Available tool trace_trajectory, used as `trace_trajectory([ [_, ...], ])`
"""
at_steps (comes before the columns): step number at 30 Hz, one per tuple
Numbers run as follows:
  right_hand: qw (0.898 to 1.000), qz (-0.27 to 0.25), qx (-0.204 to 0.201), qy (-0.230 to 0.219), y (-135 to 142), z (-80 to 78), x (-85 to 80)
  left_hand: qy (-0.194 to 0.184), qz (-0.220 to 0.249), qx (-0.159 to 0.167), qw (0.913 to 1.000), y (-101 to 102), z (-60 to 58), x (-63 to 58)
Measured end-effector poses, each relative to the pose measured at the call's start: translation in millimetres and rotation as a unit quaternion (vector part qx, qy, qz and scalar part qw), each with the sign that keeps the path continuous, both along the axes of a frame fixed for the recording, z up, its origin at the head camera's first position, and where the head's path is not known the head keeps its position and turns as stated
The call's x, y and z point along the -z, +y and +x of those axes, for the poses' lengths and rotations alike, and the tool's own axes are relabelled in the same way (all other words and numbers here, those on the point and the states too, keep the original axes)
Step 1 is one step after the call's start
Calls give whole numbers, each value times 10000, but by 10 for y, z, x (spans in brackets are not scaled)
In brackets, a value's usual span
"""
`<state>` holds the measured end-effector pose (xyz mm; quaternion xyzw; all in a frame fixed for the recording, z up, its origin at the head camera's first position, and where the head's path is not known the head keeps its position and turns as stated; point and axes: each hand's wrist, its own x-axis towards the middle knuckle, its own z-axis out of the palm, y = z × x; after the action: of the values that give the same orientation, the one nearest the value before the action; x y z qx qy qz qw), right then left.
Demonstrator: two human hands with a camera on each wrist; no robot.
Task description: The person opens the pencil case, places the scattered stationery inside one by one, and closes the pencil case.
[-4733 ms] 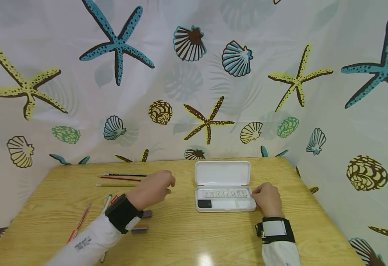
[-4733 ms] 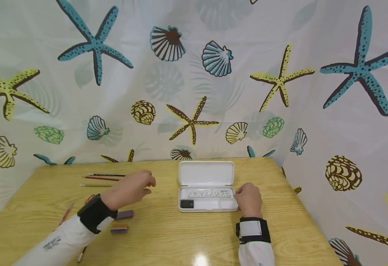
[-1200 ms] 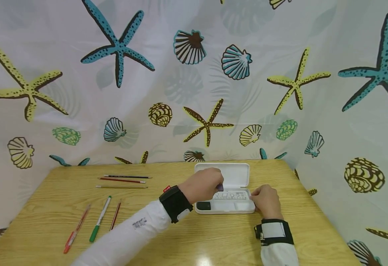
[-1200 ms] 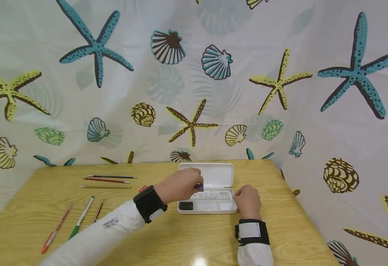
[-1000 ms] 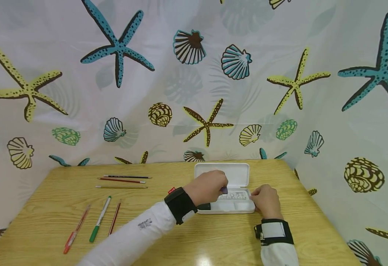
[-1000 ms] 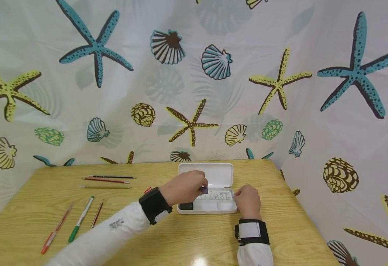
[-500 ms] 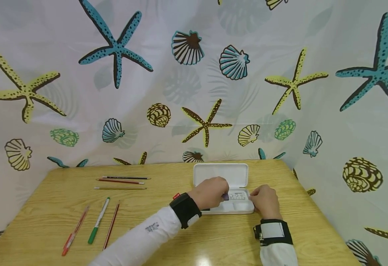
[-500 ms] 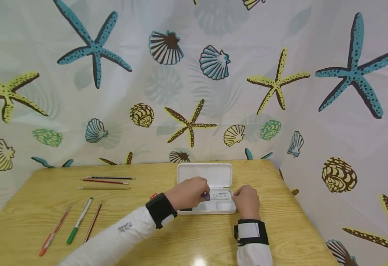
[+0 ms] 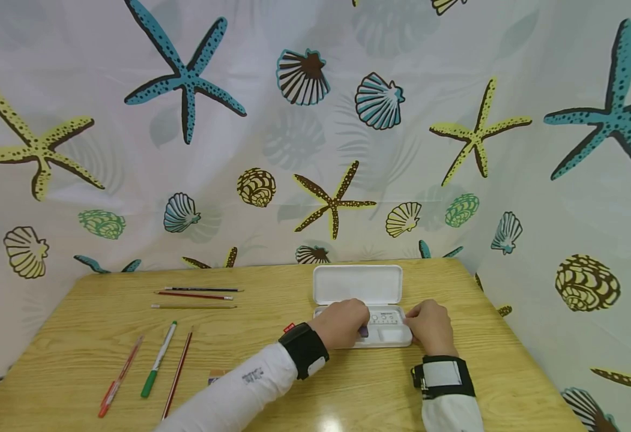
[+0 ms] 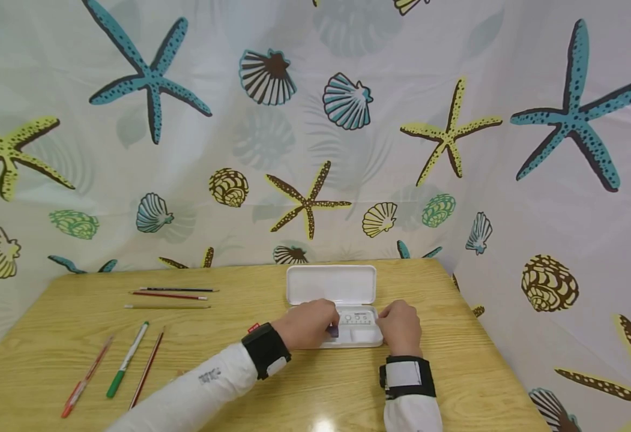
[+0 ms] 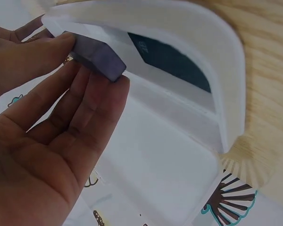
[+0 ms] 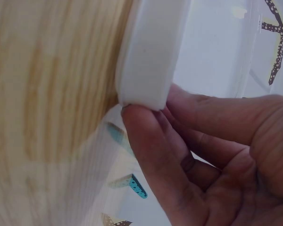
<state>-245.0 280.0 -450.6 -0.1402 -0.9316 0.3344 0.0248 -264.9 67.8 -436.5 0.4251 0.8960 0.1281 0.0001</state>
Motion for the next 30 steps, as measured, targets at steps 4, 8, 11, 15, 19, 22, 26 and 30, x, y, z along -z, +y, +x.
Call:
trace_trajectory([
  [4,10000,7,-12,16,-5,1,-4,48,-37,87,9999,3,18,21],
  [8,10000,6,-16,13,-10,3,-5,73,2,147,9999,12,16,67],
  [11,10000,4,-13,19,-11,5,-3,67,59,142,9999,21,2,102],
  [15,10000,-3,-14,19,-11,7,-4,102,96,130,9998,26,-6,125],
  [19,10000,-35,-8,3,-11,8,-15,158,89,105,9998,28,8,120],
  [22,10000,-33,-11,3,-10,6,-21,186,21,51,9998,33,32,101],
  [26,10000,-22,-19,0,-7,6,-18,221,-84,6,9997,42,50,89],
  [30,10000,-29,-22,-7,1,8,-12,288,-106,69,9995,43,43,108],
])
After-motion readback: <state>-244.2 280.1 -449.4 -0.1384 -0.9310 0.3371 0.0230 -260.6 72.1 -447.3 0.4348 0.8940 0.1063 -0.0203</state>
